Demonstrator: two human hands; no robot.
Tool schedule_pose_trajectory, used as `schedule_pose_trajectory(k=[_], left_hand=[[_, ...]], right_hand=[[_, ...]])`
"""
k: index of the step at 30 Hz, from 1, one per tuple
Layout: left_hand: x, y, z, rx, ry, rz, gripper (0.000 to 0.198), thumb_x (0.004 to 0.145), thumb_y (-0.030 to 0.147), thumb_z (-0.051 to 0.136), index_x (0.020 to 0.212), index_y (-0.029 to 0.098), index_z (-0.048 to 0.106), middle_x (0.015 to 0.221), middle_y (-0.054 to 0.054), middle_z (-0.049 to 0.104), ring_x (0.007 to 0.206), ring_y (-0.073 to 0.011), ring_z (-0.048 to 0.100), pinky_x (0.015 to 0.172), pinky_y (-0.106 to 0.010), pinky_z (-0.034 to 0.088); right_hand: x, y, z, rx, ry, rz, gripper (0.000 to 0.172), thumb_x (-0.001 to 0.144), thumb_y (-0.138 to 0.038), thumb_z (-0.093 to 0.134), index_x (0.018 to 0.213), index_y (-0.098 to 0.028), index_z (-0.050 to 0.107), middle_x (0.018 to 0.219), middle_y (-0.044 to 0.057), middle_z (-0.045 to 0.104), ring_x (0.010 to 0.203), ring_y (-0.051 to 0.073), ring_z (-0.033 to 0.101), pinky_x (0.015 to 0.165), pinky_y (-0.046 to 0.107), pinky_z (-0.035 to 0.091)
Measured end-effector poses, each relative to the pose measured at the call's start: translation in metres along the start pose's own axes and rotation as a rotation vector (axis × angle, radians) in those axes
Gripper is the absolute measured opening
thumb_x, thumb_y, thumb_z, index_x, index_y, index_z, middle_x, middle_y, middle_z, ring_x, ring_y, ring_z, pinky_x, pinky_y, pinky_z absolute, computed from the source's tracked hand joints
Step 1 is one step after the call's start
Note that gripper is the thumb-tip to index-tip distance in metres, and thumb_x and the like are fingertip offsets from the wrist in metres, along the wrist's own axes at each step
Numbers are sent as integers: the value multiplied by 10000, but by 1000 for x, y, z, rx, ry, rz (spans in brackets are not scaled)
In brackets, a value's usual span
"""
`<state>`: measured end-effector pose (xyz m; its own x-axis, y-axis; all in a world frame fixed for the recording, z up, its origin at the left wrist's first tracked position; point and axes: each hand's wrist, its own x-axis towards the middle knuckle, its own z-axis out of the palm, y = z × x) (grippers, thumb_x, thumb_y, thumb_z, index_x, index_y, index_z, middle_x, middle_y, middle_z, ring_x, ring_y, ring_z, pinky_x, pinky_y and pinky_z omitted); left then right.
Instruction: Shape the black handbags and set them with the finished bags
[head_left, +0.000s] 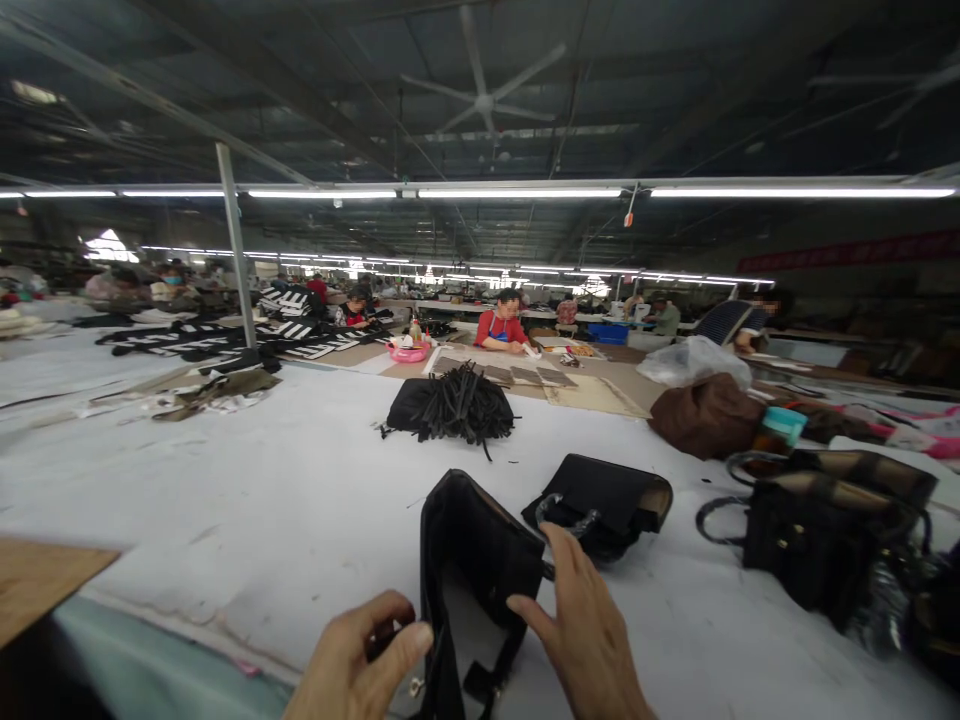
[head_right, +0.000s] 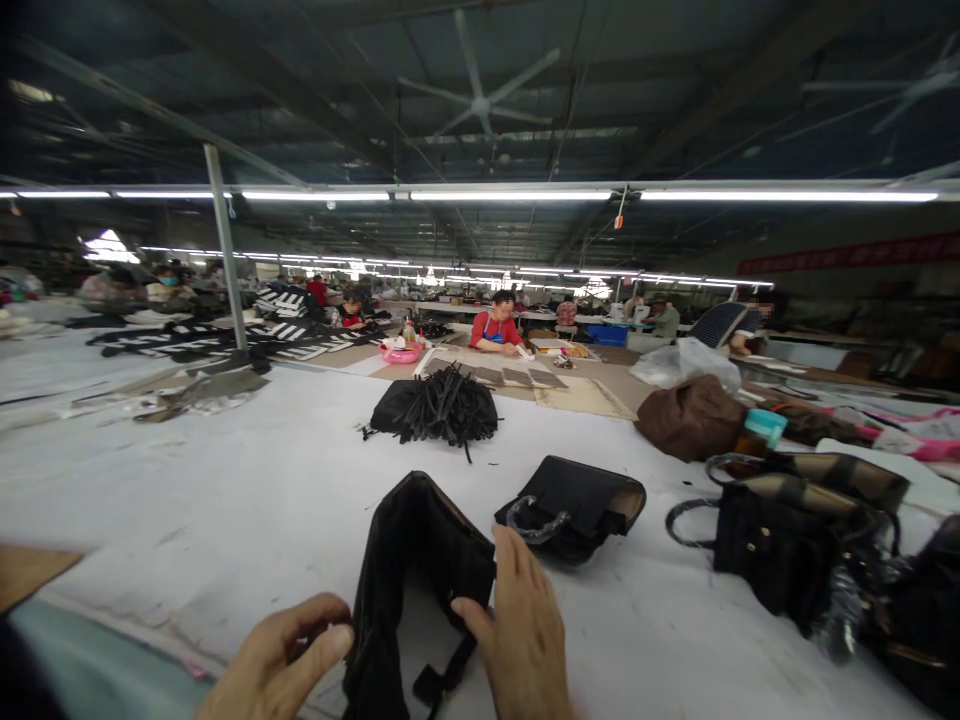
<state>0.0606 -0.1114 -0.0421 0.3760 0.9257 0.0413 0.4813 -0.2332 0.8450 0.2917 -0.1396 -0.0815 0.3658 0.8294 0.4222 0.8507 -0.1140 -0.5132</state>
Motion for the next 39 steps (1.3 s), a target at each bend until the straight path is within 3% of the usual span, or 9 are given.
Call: schedule_pose_trajectory(k=[3, 8, 14, 20, 23, 27, 30, 33, 39], left_hand=[[8, 1, -18, 10, 10, 20, 495, 740, 615, 345, 566, 167, 463, 558, 11, 427, 600, -135, 420, 557, -190, 372], [3, -27, -58, 3, 103, -100, 475, 715, 614, 392, 539, 173, 420, 535, 26, 389, 580, -132, 396, 533, -193, 344], [-11, -44, -48, -54, -48, -116, 487, 731, 627, 343, 562, 174, 404, 541, 24, 364, 584, -128, 386, 527, -194, 346], [-6, -35, -49, 113, 0, -107, 466, 761, 586, 321, 648, 165, 486, 556, 30, 442, 567, -126, 446, 532, -204, 372], [-2, -20, -56, 144, 55, -107, 461, 754, 544, 373, 951, 161, 538, 826, -34, 594, 721, -171, 537, 669, -255, 423], [18, 16, -53, 292, 197, 0, 671, 663, 471, 536, 1230, 146, 387, 1227, -118, 463, 1105, -257, 424, 902, -352, 352], [49, 42, -41, 548, 67, 134, 935, 474, 316, 702, 1304, 153, 304, 1356, -110, 315, 1234, -304, 255, 997, -393, 234], [86, 47, -29, 630, -114, 154, 1014, 409, 144, 693, 1325, 152, 258, 1316, -131, 378, 1172, -328, 346, 961, -408, 277], [130, 15, -26, 128, -612, 160, 564, 505, 92, 426, 1045, 155, 577, 869, -19, 638, 752, -188, 573, 643, -231, 435]], right_hand=[[19, 8, -5, 108, -221, 160, 458, 694, -368, 538, 1120, -206, 497, 923, 44, 629, 828, 216, 570, 688, 287, 419], [32, 16, -33, 198, -352, 3, 216, 745, -358, 475, 670, -177, 567, 665, -14, 606, 669, 155, 540, 574, 212, 361], [11, 12, -22, 80, -400, -46, 190, 747, -334, 474, 665, -195, 575, 639, -17, 612, 657, 159, 537, 604, 223, 343], [6, 3, -14, 98, -432, -43, 194, 715, -370, 493, 719, -209, 601, 699, 3, 639, 706, 185, 556, 609, 227, 363], [4, -1, -13, 96, -413, -43, 240, 716, -417, 484, 750, -214, 608, 707, 11, 642, 705, 192, 559, 609, 235, 369], [1, -5, -9, 90, -400, -37, 265, 709, -439, 489, 775, -215, 613, 706, 24, 643, 701, 192, 560, 619, 235, 372], [1, -11, -10, 48, -418, -28, 272, 696, -448, 504, 790, -216, 609, 703, 20, 640, 694, 185, 557, 615, 226, 364], [4, -16, -18, 18, -445, -22, 259, 666, -449, 540, 767, -219, 602, 664, 1, 621, 659, 170, 541, 574, 211, 342], [17, 17, -28, 187, -495, -39, 289, 725, -436, 508, 610, -174, 545, 542, -41, 509, 542, 111, 447, 488, 194, 280]])
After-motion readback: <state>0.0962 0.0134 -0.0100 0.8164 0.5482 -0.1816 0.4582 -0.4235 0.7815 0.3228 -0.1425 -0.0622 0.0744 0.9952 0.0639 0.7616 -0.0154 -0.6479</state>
